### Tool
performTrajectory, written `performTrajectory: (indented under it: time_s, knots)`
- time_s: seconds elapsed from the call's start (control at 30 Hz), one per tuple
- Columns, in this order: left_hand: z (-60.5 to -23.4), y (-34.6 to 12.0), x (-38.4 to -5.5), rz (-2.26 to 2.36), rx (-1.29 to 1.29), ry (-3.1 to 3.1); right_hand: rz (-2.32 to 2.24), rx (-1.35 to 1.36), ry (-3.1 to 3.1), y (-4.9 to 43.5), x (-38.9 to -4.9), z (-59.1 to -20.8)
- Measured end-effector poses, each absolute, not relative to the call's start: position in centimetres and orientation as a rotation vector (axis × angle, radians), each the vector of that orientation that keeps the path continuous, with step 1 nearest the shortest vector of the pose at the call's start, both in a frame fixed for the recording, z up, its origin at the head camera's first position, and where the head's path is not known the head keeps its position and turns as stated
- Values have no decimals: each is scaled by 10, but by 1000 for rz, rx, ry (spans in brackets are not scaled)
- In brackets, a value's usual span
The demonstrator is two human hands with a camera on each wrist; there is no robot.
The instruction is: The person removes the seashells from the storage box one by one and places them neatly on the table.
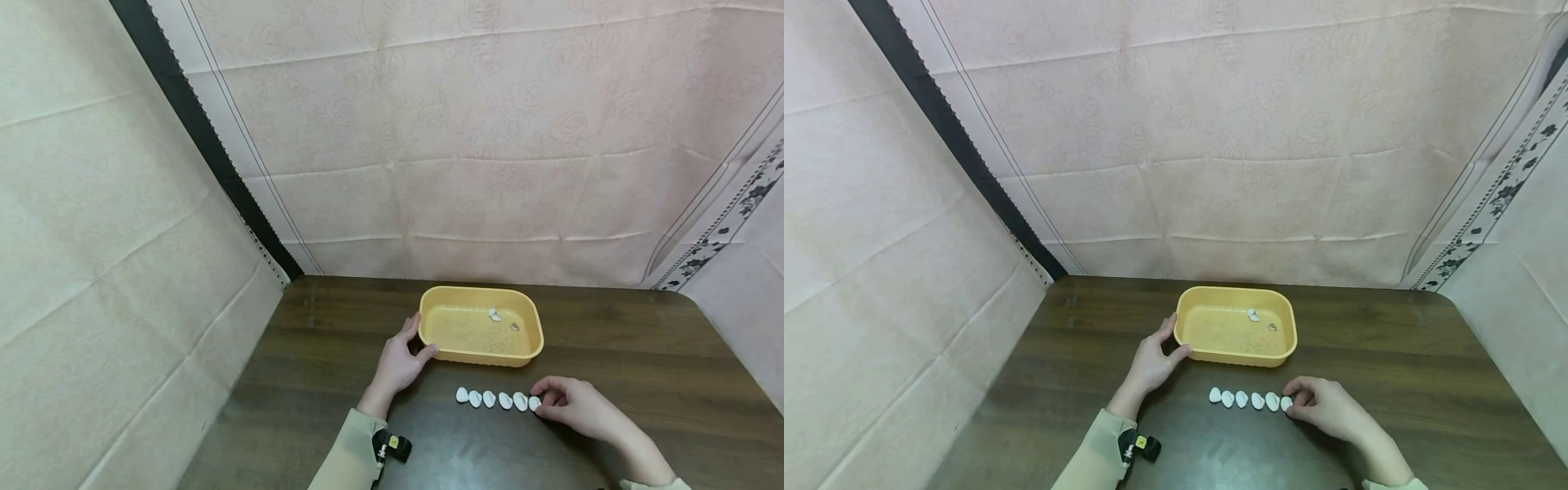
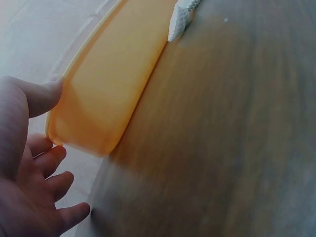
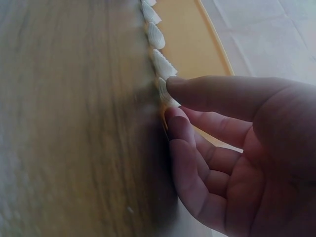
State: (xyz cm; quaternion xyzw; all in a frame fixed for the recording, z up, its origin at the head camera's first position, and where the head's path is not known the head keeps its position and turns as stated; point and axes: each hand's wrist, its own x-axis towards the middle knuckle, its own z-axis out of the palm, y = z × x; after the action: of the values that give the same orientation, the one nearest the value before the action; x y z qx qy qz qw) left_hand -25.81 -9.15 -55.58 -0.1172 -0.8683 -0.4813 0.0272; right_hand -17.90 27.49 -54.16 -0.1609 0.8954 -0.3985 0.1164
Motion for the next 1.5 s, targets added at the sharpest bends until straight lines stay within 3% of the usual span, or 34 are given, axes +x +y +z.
performTrajectory:
  time_s: [0.77, 1.1, 1.5]
  knots:
    - [-552, -93, -258, -1461, -353, -2691, -1199, -547, 2610, 278, -179, -535]
    - [-558, -93, -259, -1463, -350, -2695, -1224, -502, 2696, 284, -185, -504]
    - [-556, -92, -257, -1453, -370, -2682, -1397, -464, 2694, 256, -214, -476]
